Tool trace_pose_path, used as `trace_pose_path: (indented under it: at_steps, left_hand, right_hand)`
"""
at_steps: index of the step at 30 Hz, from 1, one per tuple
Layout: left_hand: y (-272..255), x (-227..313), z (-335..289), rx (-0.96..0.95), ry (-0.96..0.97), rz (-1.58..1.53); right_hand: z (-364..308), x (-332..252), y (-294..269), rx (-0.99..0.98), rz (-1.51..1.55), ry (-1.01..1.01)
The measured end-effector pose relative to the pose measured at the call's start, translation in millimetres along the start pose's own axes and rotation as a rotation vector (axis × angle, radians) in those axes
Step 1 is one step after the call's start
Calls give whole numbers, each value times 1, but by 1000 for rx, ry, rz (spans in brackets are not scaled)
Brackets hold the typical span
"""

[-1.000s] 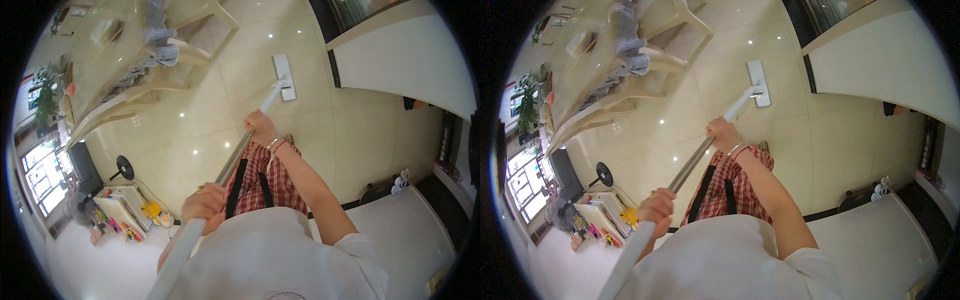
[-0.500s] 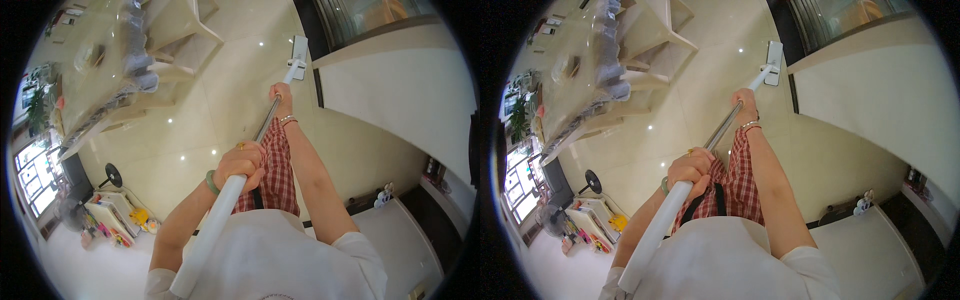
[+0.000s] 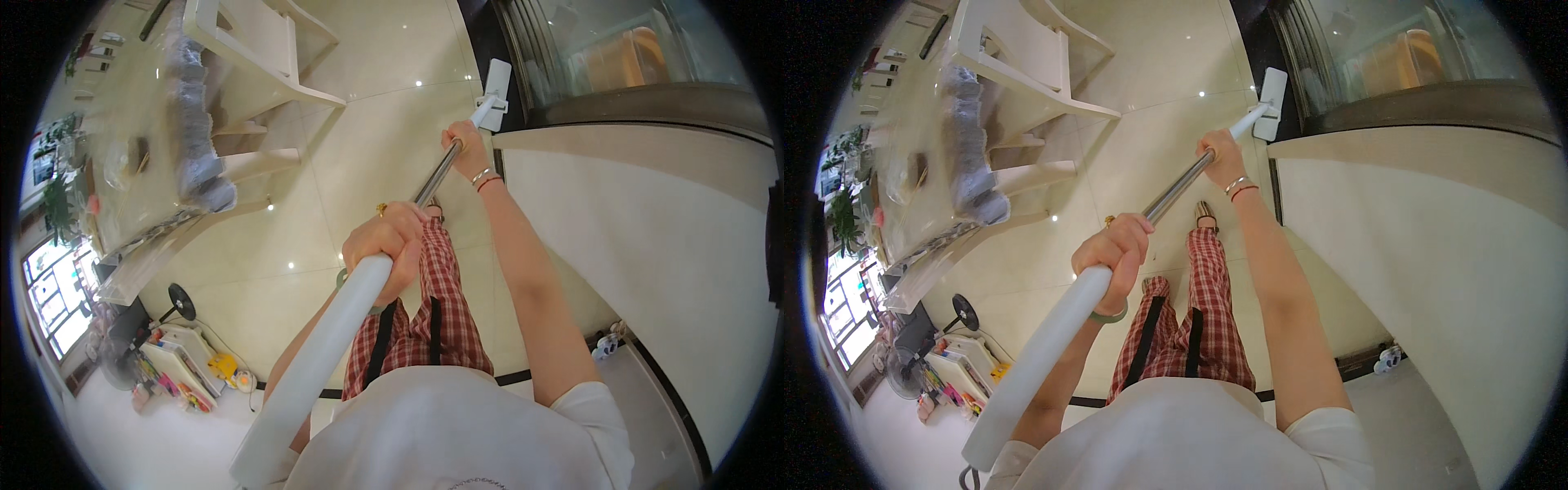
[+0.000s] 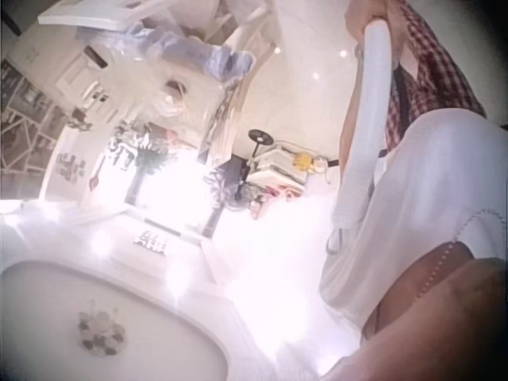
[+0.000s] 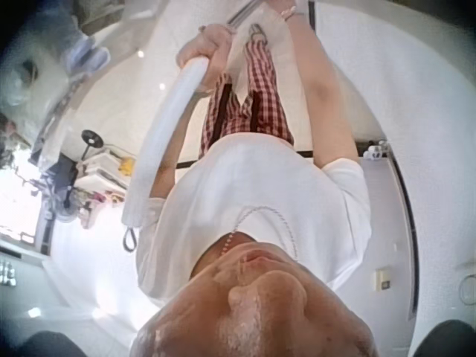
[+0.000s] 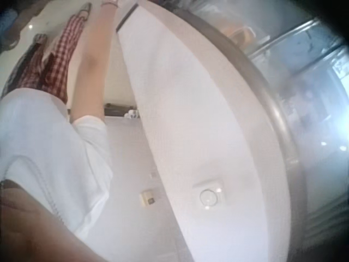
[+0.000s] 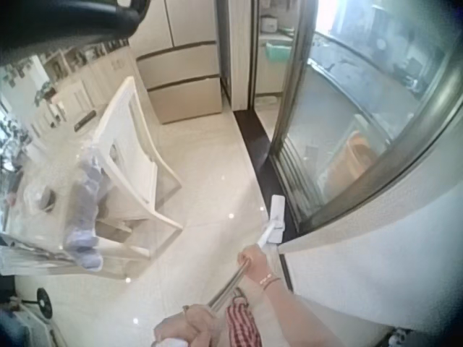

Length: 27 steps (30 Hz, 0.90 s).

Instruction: The person mops a tiled floor in a home entryway using a flat mop. They move the mop back and forth across the surface, navigating around a shoe rack and a skateboard. The person briefly pauses to press a wall switch before resuming the mopping task.

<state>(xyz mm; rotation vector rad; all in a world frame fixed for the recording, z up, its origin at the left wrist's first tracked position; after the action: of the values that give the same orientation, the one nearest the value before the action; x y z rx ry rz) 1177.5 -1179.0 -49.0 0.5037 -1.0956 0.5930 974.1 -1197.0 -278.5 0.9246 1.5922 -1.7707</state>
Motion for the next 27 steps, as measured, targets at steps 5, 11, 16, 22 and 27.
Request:
trace_pose_path:
  at_steps: [5, 11, 16, 22, 27]
  left_hand:
    - [13, -17, -5, 126, 27, -64]
    - [37, 4, 14, 120, -55, 48]
    - [3, -3, 57, 202, -114, 6]
    - [-18, -17, 83, 166, -189, 25]
    - [-27, -55, 100, 182, -189, 74]
  right_hand:
    - [-2, 14, -15, -124, 79, -10]
    - [-12, 9, -29, -61, 74, 0]
    - [43, 5, -25, 35, 112, -32]
    - [86, 25, -22, 52, 105, -77]
    - [139, 59, -31, -56, 95, -190]
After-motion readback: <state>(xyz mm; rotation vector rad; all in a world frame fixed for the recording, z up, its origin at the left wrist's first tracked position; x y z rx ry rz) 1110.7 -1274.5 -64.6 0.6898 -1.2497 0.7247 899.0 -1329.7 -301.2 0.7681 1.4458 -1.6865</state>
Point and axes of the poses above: each hand's wrist, its own z-axis towards the middle knuckle, its own y-axis out of the palm, x = y × z, the point moved 1 cm from there along z, towards the middle knuckle, and after that the axes turned 13 degrees about -x, right-handed, at the moved point
